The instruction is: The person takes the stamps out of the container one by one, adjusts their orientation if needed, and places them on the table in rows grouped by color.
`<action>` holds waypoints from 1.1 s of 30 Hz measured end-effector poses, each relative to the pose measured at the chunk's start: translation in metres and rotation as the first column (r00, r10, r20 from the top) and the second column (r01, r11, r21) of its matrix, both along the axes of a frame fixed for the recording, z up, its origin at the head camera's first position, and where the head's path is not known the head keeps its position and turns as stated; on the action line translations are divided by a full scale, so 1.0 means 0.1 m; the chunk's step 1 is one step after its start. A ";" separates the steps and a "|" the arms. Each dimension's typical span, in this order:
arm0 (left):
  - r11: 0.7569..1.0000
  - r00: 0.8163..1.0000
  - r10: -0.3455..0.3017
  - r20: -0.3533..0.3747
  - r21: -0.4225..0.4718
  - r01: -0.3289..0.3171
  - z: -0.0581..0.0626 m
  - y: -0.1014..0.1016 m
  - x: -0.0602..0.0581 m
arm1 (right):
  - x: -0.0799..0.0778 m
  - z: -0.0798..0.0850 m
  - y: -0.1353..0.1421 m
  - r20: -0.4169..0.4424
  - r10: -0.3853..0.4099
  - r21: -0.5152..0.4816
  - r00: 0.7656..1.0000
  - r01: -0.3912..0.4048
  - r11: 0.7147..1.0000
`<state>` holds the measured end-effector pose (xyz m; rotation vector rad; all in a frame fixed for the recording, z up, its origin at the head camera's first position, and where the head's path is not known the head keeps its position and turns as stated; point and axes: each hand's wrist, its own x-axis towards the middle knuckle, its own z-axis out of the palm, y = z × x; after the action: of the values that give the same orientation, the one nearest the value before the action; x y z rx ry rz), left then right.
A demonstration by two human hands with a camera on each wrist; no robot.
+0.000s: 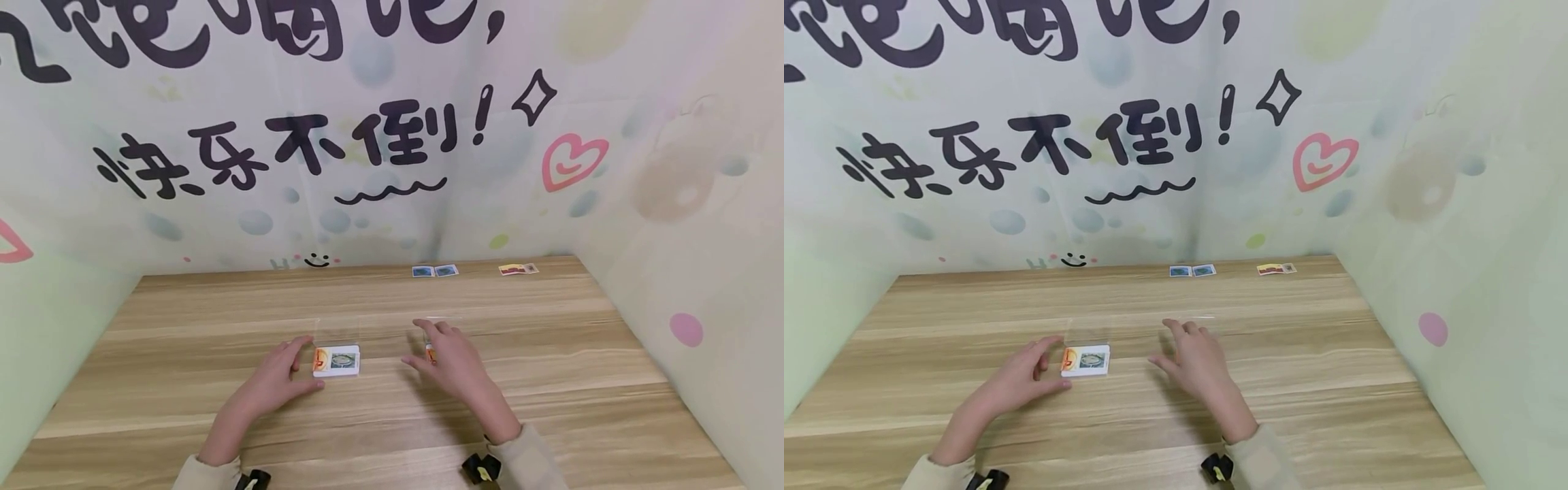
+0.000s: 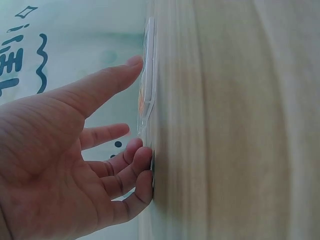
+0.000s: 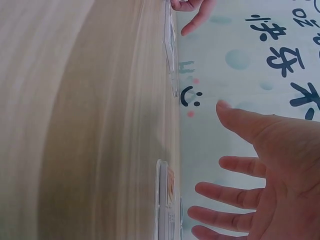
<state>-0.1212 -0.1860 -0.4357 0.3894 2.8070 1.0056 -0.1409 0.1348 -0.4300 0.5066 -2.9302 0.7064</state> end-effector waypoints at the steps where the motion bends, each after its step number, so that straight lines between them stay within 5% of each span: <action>1: 1.000 1.000 0.001 0.002 0.003 -0.001 0.00 0.00 0.00 | 0.00 0.00 -0.01 0.004 -0.002 -0.003 1.000 0.002 1.000; 33: 1.000 1.000 0.009 0.008 0.021 -0.009 -0.01 -0.01 -0.02 | -0.05 -0.05 -0.19 -0.001 0.028 -0.015 1.000 -0.028 0.999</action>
<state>-0.1235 -0.1870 -0.4370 0.3742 2.7953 1.0377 -0.1461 0.1163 -0.4345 0.5479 -2.9206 0.7303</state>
